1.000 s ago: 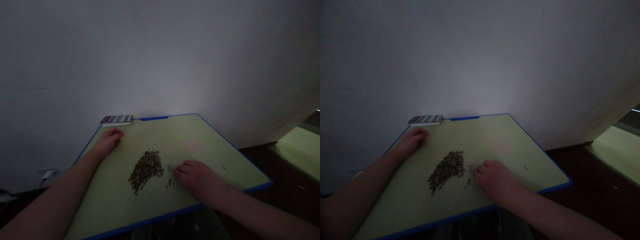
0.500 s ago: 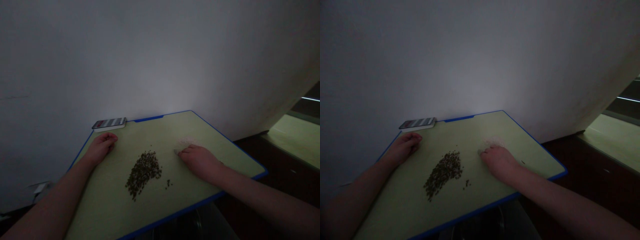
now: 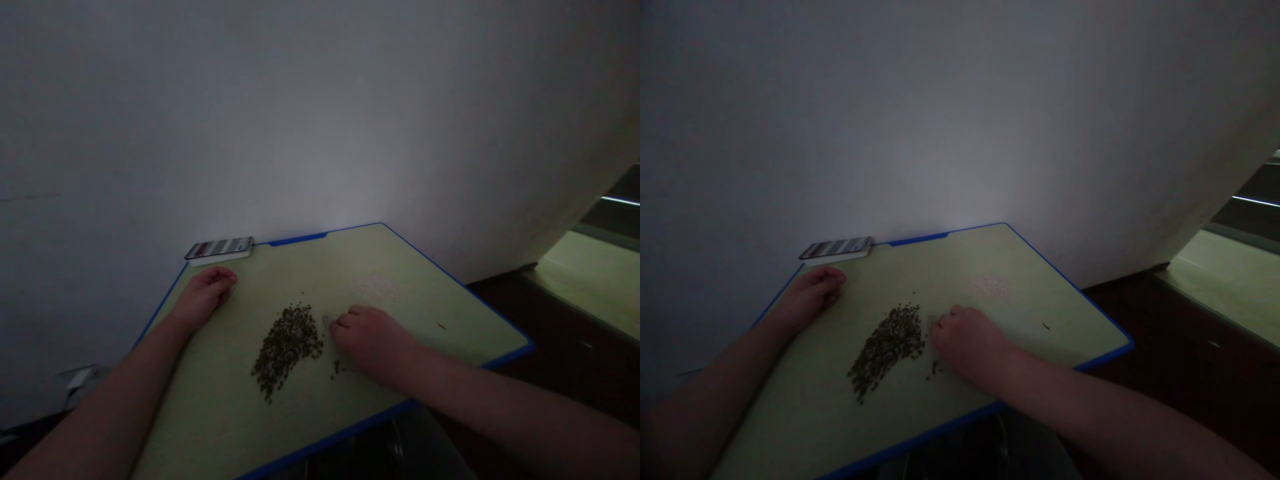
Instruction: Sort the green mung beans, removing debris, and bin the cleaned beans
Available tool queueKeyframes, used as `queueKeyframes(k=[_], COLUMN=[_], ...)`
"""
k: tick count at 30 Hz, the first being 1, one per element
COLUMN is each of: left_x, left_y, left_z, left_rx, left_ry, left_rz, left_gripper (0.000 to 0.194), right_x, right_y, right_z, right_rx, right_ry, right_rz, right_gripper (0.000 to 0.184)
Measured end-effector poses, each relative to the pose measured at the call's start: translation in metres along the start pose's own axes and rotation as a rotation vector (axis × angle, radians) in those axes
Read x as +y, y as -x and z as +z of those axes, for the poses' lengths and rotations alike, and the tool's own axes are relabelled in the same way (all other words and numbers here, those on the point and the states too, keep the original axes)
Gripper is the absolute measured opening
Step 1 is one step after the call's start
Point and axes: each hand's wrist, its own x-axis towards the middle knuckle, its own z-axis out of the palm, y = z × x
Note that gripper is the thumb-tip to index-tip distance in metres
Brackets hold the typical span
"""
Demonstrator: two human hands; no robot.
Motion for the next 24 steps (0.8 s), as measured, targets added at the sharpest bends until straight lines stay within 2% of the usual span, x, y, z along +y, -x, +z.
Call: queueKeyframes(k=[3, 8, 15, 20, 24], left_x=[0.002, 0.002, 0.007, 0.009, 0.009], left_y=[0.002, 0.001, 0.004, 0.005, 0.005], left_z=[0.001, 0.000, 0.001, 0.003, 0.001], left_rx=[-0.009, -0.030, -0.012, -0.016, -0.012], left_ry=[-0.012, -0.046, -0.056, -0.073, -0.130], left_rz=[0.008, 0.014, 0.009, -0.010, -0.004], left_gripper=[0.027, 0.025, 0.025, 0.021, 0.018], right_x=[0.015, 0.045, 0.056, 0.055, 0.040], right_y=[-0.005, 0.011, 0.076, 0.118, 0.131], right_z=[0.003, 0.006, 0.005, 0.012, 0.022], right_rx=[0.010, 0.059, 0.425, 0.502, 0.503], right_ry=[0.005, 0.030, -0.094, -0.173, -0.197], right_rz=[0.171, 0.280, 0.255, 0.172, 0.123], right_gripper=[0.026, 0.027, 0.028, 0.029, 0.030])
